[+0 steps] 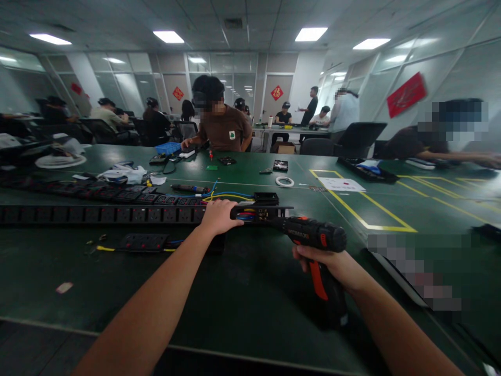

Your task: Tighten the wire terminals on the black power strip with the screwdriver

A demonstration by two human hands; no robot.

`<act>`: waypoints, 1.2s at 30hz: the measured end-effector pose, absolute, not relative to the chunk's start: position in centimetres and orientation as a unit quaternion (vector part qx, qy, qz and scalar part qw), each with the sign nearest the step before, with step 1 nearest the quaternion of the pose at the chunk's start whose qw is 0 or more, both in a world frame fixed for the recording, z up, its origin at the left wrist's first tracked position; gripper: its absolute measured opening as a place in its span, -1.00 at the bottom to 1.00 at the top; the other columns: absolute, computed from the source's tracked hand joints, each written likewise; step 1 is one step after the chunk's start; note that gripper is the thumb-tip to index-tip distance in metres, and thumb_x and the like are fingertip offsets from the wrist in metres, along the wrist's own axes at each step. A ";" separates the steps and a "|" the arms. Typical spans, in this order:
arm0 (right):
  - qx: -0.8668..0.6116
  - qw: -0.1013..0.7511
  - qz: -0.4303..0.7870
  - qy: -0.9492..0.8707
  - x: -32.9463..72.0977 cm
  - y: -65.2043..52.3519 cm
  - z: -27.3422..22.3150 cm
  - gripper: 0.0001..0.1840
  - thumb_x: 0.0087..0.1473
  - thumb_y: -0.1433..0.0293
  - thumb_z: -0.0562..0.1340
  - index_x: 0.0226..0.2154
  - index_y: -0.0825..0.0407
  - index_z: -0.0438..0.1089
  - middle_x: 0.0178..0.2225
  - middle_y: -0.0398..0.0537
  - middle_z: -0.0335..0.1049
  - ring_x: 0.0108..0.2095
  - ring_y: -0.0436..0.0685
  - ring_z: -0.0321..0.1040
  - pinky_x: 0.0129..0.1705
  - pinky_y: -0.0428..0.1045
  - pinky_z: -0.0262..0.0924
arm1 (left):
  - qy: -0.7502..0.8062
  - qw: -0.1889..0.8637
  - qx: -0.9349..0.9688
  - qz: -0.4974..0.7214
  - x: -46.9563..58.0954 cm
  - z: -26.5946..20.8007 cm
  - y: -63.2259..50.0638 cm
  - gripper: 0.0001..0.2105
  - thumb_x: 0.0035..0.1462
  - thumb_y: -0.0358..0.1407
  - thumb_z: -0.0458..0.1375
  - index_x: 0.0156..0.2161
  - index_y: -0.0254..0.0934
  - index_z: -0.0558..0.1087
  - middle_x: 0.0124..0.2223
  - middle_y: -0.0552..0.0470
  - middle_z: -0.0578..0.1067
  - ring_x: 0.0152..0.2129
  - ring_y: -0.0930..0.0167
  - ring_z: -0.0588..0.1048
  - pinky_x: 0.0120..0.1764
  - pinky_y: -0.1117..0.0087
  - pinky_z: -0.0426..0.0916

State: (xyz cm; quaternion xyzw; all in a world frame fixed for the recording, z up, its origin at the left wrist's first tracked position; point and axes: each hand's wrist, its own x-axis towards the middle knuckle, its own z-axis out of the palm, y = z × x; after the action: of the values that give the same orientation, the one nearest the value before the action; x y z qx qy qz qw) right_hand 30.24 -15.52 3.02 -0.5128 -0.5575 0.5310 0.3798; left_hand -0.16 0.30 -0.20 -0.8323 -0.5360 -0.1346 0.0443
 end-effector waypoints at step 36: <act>-0.527 0.364 0.522 -0.563 30.2 -15.7 3.5 -0.54 -0.08 0.00 0.49 -0.45 0.06 0.52 -0.54 -0.10 0.42 -0.51 0.09 0.33 -0.43 0.00 0.14 | -0.537 0.046 -0.831 -0.138 -0.1 -0.3 0.3 -0.36 0.10 0.25 0.22 0.16 -0.10 0.48 0.13 -0.12 0.54 0.06 0.04 0.47 0.03 0.08 0.27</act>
State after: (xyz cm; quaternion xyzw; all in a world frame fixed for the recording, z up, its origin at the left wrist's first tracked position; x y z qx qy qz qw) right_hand 30.16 -15.65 3.50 -0.5271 -0.5632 0.5223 0.3637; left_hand -0.12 0.30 -0.28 -0.8310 -0.5368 -0.1384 0.0465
